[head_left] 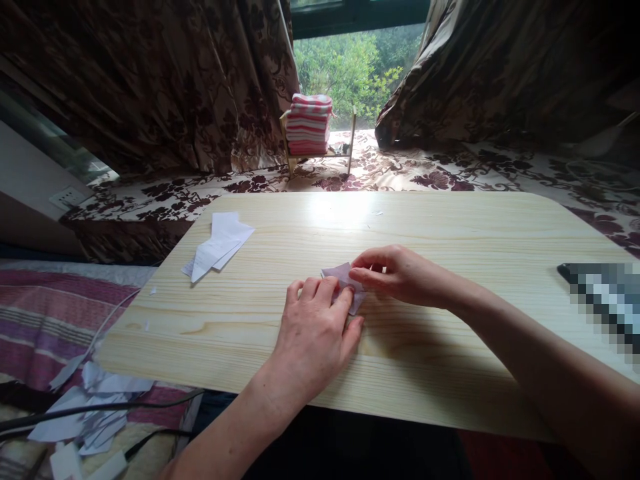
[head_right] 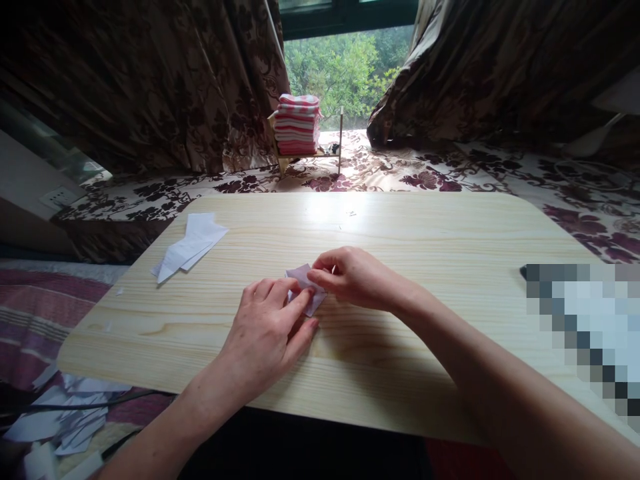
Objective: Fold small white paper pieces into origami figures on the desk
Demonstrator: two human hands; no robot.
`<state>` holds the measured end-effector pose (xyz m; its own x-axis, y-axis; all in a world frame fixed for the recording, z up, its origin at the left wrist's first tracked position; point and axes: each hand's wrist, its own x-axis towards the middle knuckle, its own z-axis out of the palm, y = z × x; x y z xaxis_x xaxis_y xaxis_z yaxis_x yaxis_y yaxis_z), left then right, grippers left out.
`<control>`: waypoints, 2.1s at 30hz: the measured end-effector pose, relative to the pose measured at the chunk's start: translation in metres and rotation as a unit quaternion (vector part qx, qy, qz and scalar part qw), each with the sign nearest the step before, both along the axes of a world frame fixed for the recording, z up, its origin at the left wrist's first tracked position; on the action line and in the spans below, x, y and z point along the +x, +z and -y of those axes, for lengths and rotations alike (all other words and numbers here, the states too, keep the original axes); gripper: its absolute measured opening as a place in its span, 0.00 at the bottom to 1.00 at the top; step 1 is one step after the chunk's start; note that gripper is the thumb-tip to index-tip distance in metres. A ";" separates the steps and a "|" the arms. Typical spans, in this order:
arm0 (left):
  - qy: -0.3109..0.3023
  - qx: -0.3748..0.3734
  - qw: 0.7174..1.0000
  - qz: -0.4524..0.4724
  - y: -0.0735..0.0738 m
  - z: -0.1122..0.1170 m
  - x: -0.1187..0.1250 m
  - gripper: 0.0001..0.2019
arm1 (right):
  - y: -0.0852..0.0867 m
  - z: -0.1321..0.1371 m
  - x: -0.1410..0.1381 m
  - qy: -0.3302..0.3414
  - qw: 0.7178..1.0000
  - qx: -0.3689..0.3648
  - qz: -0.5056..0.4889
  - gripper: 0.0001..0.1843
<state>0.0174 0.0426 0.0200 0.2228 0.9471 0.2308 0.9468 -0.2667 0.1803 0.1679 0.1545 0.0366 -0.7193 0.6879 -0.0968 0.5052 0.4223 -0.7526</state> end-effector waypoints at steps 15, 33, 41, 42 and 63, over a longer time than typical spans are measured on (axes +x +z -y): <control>0.009 0.015 1.000 -0.011 -0.003 0.002 -0.001 0.18 | -0.001 -0.003 -0.003 0.006 1.000 -0.004 0.006 0.16; 0.011 0.007 1.000 -0.002 -0.003 0.001 -0.001 0.17 | -0.002 -0.003 -0.005 0.026 0.999 0.019 0.021 0.15; 0.007 0.008 1.000 -0.007 -0.002 0.002 -0.002 0.17 | -0.003 -0.004 -0.005 0.023 1.000 0.011 0.009 0.14; 0.003 0.005 1.000 -0.011 -0.001 0.002 -0.003 0.16 | -0.004 -0.004 -0.005 0.017 1.000 0.011 0.011 0.14; -0.016 -0.029 0.999 -0.023 0.009 0.001 0.012 0.16 | -0.003 -0.006 0.003 -0.022 0.999 0.020 0.043 0.14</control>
